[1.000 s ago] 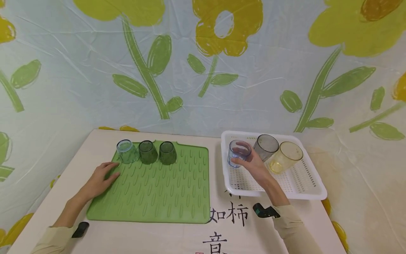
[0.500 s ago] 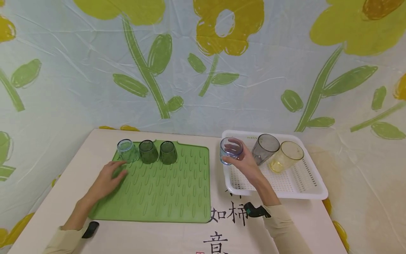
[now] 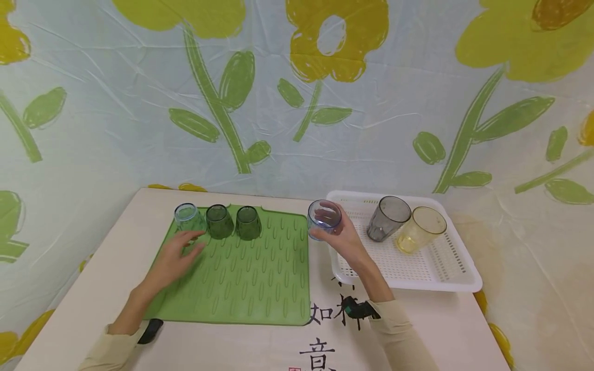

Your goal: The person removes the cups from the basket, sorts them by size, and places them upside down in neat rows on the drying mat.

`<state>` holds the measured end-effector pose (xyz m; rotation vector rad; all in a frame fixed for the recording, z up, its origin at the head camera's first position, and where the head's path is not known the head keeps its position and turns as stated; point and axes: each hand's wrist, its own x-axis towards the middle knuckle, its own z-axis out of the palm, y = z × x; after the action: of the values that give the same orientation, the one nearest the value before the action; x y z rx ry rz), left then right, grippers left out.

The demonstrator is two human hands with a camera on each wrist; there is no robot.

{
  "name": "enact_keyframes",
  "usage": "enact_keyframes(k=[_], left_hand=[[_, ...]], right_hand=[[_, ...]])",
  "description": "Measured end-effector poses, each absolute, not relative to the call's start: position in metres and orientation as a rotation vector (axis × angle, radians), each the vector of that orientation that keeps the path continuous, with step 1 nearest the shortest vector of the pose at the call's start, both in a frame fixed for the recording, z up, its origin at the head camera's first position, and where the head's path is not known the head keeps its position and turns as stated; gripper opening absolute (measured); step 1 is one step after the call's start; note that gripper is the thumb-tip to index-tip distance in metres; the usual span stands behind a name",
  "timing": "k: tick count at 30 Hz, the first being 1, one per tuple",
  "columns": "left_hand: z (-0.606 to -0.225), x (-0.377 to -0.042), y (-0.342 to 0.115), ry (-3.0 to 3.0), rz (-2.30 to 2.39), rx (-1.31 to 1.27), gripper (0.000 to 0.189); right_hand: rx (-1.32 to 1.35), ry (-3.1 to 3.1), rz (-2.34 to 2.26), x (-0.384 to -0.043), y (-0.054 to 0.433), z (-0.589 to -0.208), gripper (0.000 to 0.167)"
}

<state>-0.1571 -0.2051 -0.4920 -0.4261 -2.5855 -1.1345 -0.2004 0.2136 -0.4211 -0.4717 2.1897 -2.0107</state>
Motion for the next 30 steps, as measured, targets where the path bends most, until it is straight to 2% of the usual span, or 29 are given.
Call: enact_keyframes(k=[15, 30], left_hand=[[-0.481, -0.164, -0.167, -2.572, -1.266, -0.476, 0.035], [-0.466, -0.175, -0.118, -2.486, -1.526, -0.548, 0.042]], right_hand=[[-0.581, 2.104, -2.056, -0.198, 0.171, -0.439, 0.072], [-0.672, 2.137, -2.046, -0.193, 0.131, -0.452, 0.072]])
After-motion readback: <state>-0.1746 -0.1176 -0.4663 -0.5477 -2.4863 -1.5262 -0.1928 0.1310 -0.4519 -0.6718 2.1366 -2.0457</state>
